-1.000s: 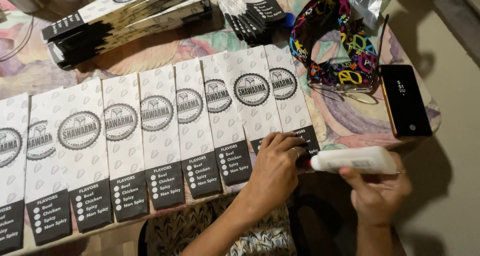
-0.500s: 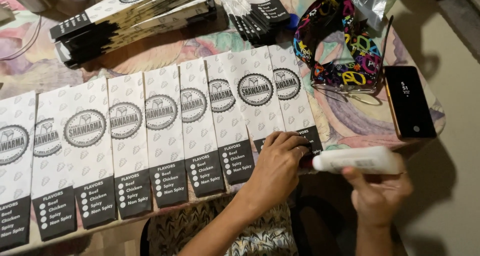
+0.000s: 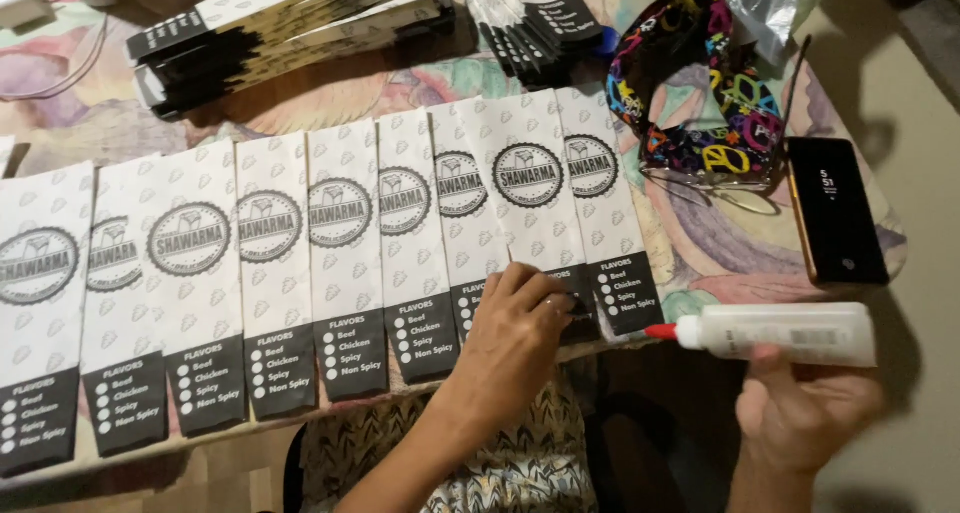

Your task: Applying glue to the edges of paper bags and folding them to complete the assembly.

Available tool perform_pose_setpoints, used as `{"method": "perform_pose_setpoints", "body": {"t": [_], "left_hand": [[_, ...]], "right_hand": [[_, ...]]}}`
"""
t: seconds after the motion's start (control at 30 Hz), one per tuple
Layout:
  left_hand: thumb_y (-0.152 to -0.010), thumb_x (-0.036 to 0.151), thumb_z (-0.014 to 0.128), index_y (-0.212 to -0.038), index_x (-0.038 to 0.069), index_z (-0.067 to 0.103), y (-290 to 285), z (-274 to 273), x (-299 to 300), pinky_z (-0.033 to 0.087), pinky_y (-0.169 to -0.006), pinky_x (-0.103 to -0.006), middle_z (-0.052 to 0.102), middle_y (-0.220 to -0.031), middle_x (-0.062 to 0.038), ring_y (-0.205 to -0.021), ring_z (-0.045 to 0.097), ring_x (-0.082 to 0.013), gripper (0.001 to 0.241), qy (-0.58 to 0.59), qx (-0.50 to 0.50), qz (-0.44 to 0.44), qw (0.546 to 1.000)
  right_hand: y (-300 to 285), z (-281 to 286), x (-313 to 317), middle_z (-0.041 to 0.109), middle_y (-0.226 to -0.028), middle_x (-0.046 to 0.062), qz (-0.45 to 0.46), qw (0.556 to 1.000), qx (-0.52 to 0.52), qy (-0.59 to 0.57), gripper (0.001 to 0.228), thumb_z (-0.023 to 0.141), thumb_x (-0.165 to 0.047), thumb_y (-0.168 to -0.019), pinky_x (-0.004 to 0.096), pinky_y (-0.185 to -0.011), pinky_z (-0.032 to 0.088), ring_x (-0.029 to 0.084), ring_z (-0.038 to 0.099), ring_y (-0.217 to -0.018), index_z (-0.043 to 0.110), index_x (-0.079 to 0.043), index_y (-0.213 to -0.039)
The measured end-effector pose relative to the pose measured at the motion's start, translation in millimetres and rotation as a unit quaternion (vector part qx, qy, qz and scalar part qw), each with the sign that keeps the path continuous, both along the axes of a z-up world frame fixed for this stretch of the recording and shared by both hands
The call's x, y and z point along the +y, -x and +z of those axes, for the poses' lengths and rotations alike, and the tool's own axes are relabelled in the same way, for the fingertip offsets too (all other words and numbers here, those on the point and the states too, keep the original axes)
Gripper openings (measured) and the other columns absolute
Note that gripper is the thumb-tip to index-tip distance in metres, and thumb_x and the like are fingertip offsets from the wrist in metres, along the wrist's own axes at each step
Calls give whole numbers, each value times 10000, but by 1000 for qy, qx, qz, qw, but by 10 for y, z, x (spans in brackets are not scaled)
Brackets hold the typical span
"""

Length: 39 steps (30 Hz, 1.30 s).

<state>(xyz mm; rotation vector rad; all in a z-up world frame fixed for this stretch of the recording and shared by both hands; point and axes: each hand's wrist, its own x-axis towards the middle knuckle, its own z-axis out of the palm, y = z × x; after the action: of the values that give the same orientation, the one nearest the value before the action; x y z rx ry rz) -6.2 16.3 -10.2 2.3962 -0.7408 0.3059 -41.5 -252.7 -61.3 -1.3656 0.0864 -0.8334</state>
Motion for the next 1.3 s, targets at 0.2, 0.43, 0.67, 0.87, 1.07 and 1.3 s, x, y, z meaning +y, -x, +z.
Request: {"method": "perform_pose_setpoints", "body": {"t": [0.2, 0.43, 0.67, 0.87, 1.07, 1.3], "left_hand": [[-936, 166, 718, -1084, 41, 759, 56, -154, 62, 481, -964, -410, 741, -1172, -85, -1103, 582, -259, 198, -21, 37, -14, 999], [-882, 294, 766, -1188, 38, 712, 79, -51, 154, 446, -1039, -441, 703, -1267, -124, -1205, 580, -307, 402, -2, 83, -29, 996], [-862, 235, 779, -1174, 31, 720, 90, -119, 151, 417, -1031, -457, 707, -1271, -122, -1197, 584, -294, 377, -4, 72, -28, 997], [-908, 350, 728, -1121, 59, 735, 86, -192, 116, 393, -1058, -454, 715, -1241, -110, -1192, 595, -280, 360, 5, 61, -10, 998], [-850, 145, 766, -1006, 22, 766, 96, -169, 41, 434, -1011, -432, 751, -1108, -108, -1089, 614, -271, 199, 75, 45, 28, 996], [-841, -53, 640, -1018, -4, 764, 97, -129, 60, 435, -998, -434, 756, -1105, -133, -1076, 630, -286, 222, 48, 41, 22, 998]], "right_hand": [[0, -47, 270, 667, -1187, 179, -7, 998, 21, 61, 612, 864, -128, -730, 405, -1008, 658, 253, 686, -1066, 577, 30, -1247], [75, 91, 512, 677, -1133, 140, 42, 978, 152, 138, 618, 858, -66, -692, 311, -957, 588, 211, 663, -1007, 626, 32, -1256], [130, -147, 504, 660, -954, 57, 18, 968, 167, 186, 573, 927, -123, -644, 286, -799, 577, 151, 621, -838, 634, -26, -1127], [82, -231, 152, 645, -1146, 98, -23, 990, 73, 116, 568, 885, -64, -748, 344, -973, 628, 198, 647, -1033, 588, -1, -1228], [129, -232, 283, 640, -1089, 48, -33, 997, 62, 37, 627, 890, -86, -631, 354, -988, 643, 167, 649, -1020, 585, -73, -1178], [108, -47, 662, 653, -1252, 204, 50, 990, 105, 84, 641, 821, -24, -705, 369, -1029, 612, 292, 666, -1127, 575, 60, -1291]]}}
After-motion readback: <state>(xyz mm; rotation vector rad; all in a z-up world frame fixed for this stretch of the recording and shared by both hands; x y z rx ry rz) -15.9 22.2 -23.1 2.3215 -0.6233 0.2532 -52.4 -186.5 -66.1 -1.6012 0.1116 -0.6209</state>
